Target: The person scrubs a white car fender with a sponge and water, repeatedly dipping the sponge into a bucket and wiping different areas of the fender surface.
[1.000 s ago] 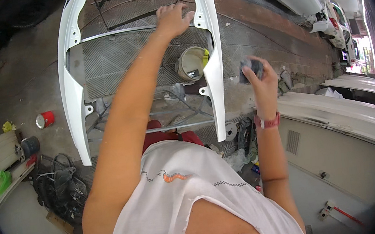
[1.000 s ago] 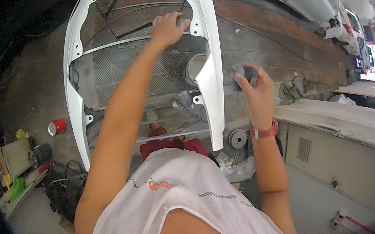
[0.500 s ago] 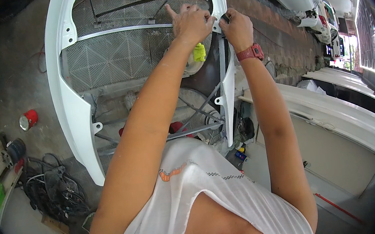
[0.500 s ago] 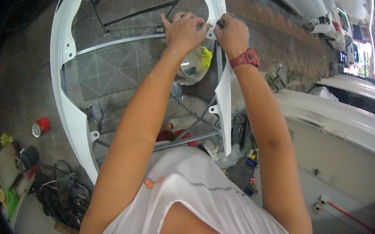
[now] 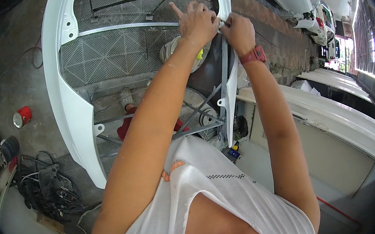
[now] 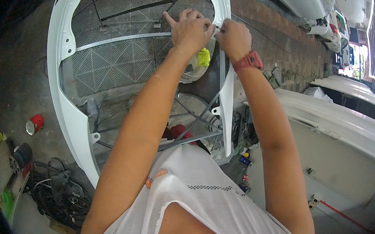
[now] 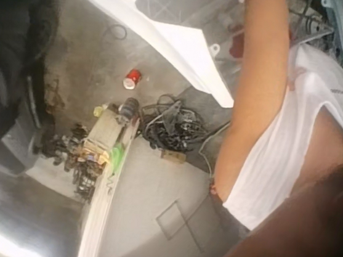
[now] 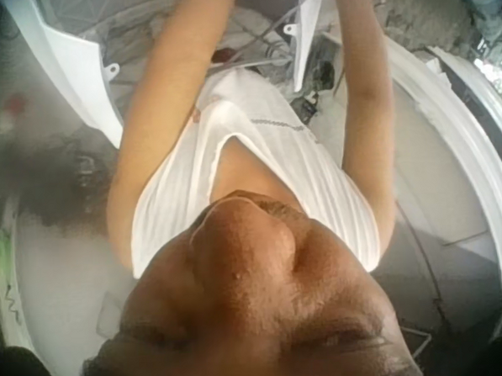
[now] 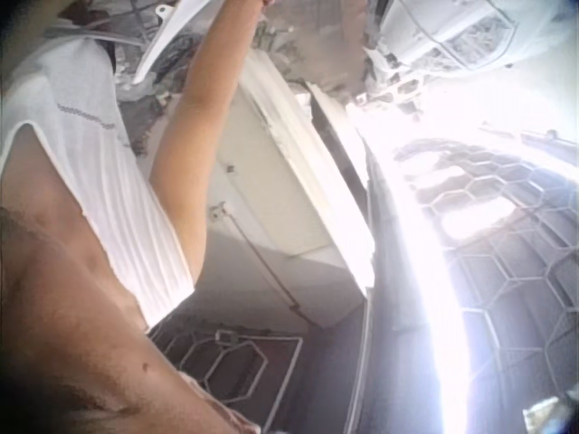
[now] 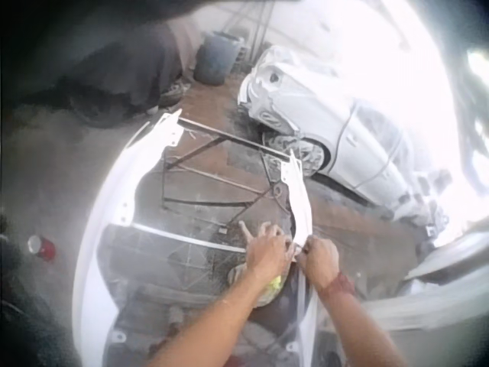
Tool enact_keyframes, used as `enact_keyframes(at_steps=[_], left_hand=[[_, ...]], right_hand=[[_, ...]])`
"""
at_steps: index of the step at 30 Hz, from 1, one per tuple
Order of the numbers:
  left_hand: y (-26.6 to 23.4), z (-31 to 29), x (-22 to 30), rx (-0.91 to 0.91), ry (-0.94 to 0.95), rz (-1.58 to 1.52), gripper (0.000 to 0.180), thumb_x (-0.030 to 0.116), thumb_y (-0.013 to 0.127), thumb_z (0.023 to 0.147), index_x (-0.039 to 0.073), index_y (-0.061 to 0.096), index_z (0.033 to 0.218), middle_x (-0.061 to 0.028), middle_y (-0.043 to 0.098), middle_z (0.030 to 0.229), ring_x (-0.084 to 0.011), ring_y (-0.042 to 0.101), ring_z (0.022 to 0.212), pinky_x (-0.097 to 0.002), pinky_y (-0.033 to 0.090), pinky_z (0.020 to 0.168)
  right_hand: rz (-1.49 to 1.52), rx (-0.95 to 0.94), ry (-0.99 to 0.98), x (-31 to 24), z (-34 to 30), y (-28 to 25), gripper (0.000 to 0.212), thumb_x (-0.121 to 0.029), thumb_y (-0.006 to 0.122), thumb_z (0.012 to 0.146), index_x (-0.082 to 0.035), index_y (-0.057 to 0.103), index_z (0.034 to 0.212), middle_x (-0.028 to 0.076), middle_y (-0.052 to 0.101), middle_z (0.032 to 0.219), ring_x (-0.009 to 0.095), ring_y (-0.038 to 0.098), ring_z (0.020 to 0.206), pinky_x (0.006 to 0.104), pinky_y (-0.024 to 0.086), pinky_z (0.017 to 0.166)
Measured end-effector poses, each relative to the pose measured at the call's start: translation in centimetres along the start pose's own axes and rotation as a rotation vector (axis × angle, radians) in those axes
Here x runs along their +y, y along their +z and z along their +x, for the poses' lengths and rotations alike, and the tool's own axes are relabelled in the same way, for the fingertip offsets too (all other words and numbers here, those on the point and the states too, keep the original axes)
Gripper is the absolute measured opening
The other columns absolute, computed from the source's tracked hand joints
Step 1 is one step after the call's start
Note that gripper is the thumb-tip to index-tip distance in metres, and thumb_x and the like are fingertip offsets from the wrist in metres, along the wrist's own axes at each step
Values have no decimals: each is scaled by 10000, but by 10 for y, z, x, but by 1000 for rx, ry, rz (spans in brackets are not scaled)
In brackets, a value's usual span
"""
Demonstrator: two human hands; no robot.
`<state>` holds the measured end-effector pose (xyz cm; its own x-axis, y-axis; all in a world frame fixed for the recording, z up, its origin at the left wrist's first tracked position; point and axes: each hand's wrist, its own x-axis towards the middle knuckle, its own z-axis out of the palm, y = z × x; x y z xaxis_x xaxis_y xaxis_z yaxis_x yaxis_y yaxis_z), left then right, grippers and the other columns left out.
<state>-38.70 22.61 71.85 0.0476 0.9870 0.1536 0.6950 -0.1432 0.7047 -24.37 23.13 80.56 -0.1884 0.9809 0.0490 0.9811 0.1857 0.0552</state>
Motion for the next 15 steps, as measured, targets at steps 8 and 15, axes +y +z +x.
enact_keyframes(at_steps=[8, 15], left_hand=[[-5, 4, 2, -61, -48, -32, 399, 561, 635, 1000, 260, 837, 1168, -63, 672, 1456, -315, 433, 1541, -848, 60, 1236], [-8, 6, 11, -187, -96, 137, 756, 733, 480, 993, 186, 707, 1463, -190, 594, 1576, -369, 367, 1599, -786, 20, 1275]], right_hand=[[9, -109, -27, 27, -4, -11, 236, -232, 807, 860, -39, 782, 993, 202, 792, 959, 404, 778, 924, 516, 615, 828], [1094, 15, 512, 69, -41, -69, 243, -81, 642, 1050, 24, 687, 1264, 172, 803, 1109, 237, 794, 926, 351, 638, 781]])
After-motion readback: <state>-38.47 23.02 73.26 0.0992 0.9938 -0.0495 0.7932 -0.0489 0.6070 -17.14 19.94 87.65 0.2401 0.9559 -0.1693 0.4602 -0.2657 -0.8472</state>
